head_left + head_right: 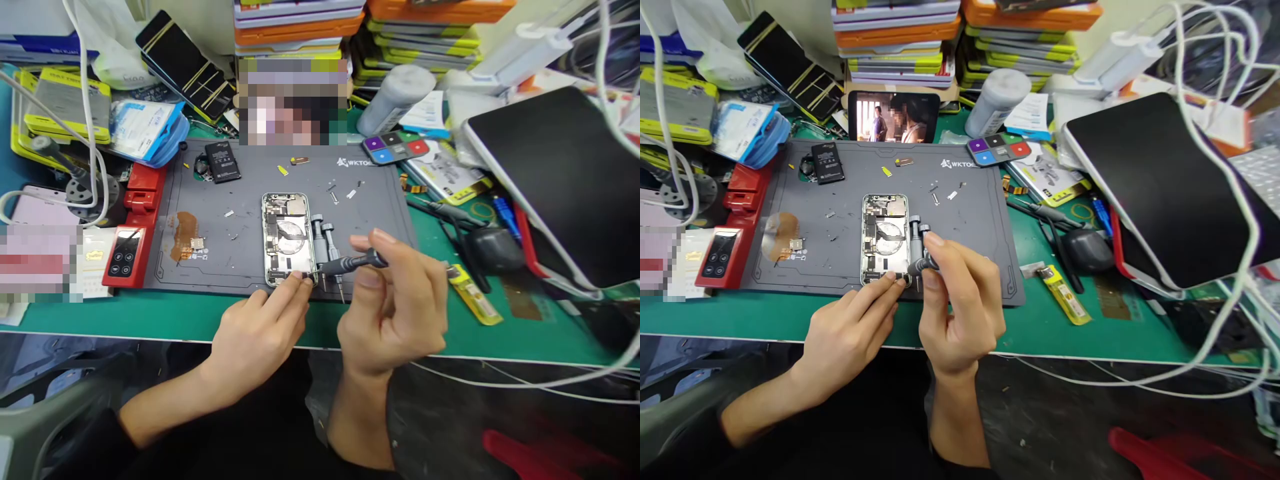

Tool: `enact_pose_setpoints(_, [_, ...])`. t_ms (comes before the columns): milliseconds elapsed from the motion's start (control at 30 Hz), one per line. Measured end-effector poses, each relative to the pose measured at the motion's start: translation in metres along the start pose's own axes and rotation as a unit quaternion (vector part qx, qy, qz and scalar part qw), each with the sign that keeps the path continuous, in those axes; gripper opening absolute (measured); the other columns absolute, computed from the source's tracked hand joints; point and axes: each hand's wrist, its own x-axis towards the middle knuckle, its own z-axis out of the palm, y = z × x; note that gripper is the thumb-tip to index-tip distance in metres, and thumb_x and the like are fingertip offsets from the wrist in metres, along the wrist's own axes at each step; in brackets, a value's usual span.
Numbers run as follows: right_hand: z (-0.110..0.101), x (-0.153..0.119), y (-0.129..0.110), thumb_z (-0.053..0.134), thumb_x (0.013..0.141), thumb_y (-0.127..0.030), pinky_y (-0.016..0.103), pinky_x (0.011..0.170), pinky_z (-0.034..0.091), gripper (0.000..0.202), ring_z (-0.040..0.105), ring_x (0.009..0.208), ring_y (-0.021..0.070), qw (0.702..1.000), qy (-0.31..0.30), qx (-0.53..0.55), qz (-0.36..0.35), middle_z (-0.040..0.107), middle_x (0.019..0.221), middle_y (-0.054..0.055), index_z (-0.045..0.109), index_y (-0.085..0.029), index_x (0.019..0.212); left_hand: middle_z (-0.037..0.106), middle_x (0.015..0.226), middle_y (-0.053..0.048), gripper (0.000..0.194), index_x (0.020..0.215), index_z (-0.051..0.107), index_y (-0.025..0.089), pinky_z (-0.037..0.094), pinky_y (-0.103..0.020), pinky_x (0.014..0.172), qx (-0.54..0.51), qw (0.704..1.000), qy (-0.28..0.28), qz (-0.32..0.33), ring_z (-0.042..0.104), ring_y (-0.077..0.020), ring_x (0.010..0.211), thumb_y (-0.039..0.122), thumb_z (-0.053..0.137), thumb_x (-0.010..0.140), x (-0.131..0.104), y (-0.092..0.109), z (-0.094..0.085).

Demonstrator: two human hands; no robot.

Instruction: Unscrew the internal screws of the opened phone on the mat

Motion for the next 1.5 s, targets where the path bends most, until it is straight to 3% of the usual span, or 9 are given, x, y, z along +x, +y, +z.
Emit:
enact_pose_setpoints(167, [0.001,0.000,0.001,0.066,0.107,-0.023,0.035,0.081,0.058,0.043,0.074,0.092,0.0213,1.000,0.003,-0.011,-0.008,0.080,0.111,0.008,0.070,-0.025,0.150,0.076,0.142,-0.002,0.029,0.135,0.076,0.013,0.064,-0.033,0.072,-0.004,1.000,-0.002,-0.002,0.077,-0.0142,0.086,0.017,0.060,0.111,-0.001,0.000,0.001])
enact_pose_setpoints(467, [0.000,-0.003,0.002,0.065,0.104,-0.013,0.036,0.084,0.057,0.046,0.075,0.091,0.0210,1.000,0.003,0.007,0.001,0.083,0.112,0.007,0.071,-0.023,0.149,0.075,0.143,-0.001,0.031,0.139,0.075,0.013,0.063,-0.034,0.071,0.004,1.000,-0.006,0.000,0.074,-0.0141,0.081,0.019,0.062,0.111,-0.003,0.002,0.001])
enact_pose_setpoints(600, [0.000,-0.005,0.002,0.067,0.104,-0.019,0.037,0.082,0.057,0.049,0.075,0.090,0.0213,1.000,-0.014,0.001,-0.005,0.082,0.113,0.008,0.067,-0.024,0.153,0.075,0.143,-0.001,0.031,0.139,0.074,0.013,0.062,-0.033,0.074,0.001,1.000,-0.003,-0.004,0.075,-0.0138,0.086,0.018,0.061,0.111,-0.004,0.002,0.001])
enact_pose_setpoints(767, [0.003,-0.008,0.004,0.083,0.084,-0.003,0.028,0.067,0.061,0.085,0.079,0.094,0.0197,0.997,-0.020,0.068,0.033,0.072,0.132,0.010,0.056,-0.026,0.162,0.075,0.142,-0.001,0.031,0.139,0.073,0.014,0.059,-0.033,0.070,0.005,1.000,-0.012,-0.014,0.070,-0.0139,0.085,0.020,0.060,0.112,-0.003,0.003,-0.002])
enact_pose_setpoints(900, [0.000,-0.004,0.000,0.085,0.082,-0.002,0.031,0.071,0.069,0.083,0.081,0.090,0.0192,0.987,0.042,0.156,-0.010,0.071,0.127,0.006,0.059,-0.024,0.157,0.077,0.132,0.001,0.031,0.139,0.072,0.014,0.054,-0.033,0.064,0.006,0.999,-0.028,-0.015,0.060,-0.0152,0.078,0.018,0.062,0.110,-0.001,0.004,-0.003])
enact_pose_setpoints(967, [-0.004,-0.002,-0.006,0.079,0.085,0.005,0.032,0.080,0.071,0.083,0.083,0.098,0.0208,0.979,-0.027,0.192,0.064,0.077,0.120,0.004,0.057,-0.029,0.158,0.078,0.127,-0.001,0.029,0.136,0.072,0.012,0.052,-0.034,0.063,0.001,1.000,-0.013,-0.002,0.058,-0.0157,0.077,0.018,0.062,0.110,-0.002,0.004,-0.002])
enact_pose_setpoints(1033, [-0.007,-0.002,-0.013,0.074,0.089,0.008,0.034,0.089,0.071,0.074,0.083,0.107,0.0212,0.958,-0.112,0.243,0.102,0.081,0.121,0.004,0.061,-0.028,0.151,0.078,0.115,-0.003,0.018,0.119,0.076,0.012,0.047,-0.035,0.059,-0.008,1.000,0.008,0.007,0.056,-0.0169,0.075,0.016,0.061,0.108,-0.004,0.003,0.000])
enact_pose_setpoints(1167, [-0.009,-0.001,-0.019,0.068,0.093,0.008,0.036,0.109,0.066,0.044,0.076,0.129,0.0210,0.920,-0.241,0.303,0.060,0.077,0.138,0.010,0.068,-0.016,0.130,0.065,0.081,-0.005,0.025,0.083,0.068,0.016,0.039,-0.037,0.054,-0.032,0.999,0.031,0.012,0.052,-0.0199,0.069,0.009,0.056,0.104,-0.008,0.001,0.006])
enact_pose_setpoints(1500, [-0.010,-0.001,-0.019,0.059,0.100,0.005,0.027,0.117,0.059,0.041,0.068,0.140,0.0120,0.883,-0.329,0.318,0.105,0.072,0.149,0.003,0.066,-0.021,0.132,0.067,0.081,-0.004,0.024,0.083,0.068,0.016,0.041,-0.037,0.058,-0.065,0.996,0.057,0.009,0.055,-0.0198,0.066,0.013,0.058,0.105,-0.010,-0.001,0.005])
